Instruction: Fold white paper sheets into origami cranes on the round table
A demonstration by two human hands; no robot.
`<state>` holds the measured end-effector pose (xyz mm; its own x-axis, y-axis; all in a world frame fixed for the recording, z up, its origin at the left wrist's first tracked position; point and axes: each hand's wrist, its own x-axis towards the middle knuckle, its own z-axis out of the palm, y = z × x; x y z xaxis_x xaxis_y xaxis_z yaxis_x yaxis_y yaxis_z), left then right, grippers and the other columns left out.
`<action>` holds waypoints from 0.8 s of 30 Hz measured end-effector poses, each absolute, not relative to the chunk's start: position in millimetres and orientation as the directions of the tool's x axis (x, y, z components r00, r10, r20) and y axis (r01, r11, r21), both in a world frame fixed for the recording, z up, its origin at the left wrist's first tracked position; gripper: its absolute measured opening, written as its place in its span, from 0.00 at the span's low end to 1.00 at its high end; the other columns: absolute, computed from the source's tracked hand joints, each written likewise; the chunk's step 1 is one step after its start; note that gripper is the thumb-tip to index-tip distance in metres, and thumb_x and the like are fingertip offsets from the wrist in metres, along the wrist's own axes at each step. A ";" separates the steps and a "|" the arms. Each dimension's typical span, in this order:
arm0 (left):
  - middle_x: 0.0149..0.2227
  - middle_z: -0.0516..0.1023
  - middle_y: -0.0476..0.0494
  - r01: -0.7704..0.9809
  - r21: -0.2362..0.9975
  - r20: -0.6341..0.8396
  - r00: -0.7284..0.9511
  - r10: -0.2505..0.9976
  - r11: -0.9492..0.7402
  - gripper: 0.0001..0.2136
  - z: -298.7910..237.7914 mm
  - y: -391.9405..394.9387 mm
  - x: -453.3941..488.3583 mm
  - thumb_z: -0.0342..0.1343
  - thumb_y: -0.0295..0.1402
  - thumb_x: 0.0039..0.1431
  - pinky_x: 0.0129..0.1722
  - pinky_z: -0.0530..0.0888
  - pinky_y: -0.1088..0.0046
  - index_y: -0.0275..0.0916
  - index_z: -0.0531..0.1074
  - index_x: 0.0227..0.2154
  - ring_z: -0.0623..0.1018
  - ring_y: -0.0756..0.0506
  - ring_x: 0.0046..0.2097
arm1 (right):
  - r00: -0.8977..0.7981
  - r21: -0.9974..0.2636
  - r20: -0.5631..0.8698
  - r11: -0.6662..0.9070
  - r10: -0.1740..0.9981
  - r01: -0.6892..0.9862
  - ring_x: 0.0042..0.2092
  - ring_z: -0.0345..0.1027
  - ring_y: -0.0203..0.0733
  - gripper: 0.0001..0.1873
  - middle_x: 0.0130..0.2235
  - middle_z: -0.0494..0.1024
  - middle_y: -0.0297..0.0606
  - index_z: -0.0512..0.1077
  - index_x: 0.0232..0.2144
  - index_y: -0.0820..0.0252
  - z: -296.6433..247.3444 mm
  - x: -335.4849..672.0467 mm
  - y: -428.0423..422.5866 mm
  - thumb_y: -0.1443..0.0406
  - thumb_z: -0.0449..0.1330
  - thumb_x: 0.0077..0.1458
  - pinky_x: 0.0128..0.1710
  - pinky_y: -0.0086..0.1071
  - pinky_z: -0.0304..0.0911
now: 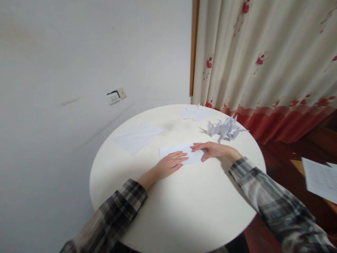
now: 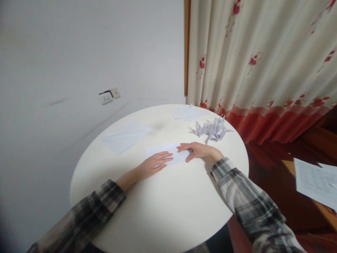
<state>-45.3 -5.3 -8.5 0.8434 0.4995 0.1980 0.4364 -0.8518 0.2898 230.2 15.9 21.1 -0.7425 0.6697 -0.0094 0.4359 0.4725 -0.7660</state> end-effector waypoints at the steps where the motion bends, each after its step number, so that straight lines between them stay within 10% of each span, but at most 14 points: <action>1: 0.58 0.62 0.45 0.437 0.291 0.198 0.843 0.500 -0.851 0.17 -8.6 -5.4 -45.3 0.41 0.34 0.62 0.59 0.57 0.64 0.42 0.61 0.53 0.58 0.47 0.60 | -0.739 -0.761 -0.009 0.475 0.674 0.442 0.61 0.47 0.45 0.32 0.56 0.64 0.36 0.67 0.49 0.51 20.1 231.2 16.1 0.57 0.66 0.38 0.60 0.39 0.43; 24: 0.58 0.62 0.45 0.441 0.274 0.196 0.844 0.499 -0.855 0.17 -15.2 1.4 -44.5 0.41 0.34 0.62 0.58 0.58 0.64 0.42 0.62 0.53 0.60 0.47 0.59 | -0.680 -0.736 0.016 0.469 0.733 0.488 0.63 0.40 0.44 0.32 0.60 0.57 0.38 0.64 0.51 0.53 10.3 245.6 8.0 0.54 0.63 0.42 0.62 0.41 0.38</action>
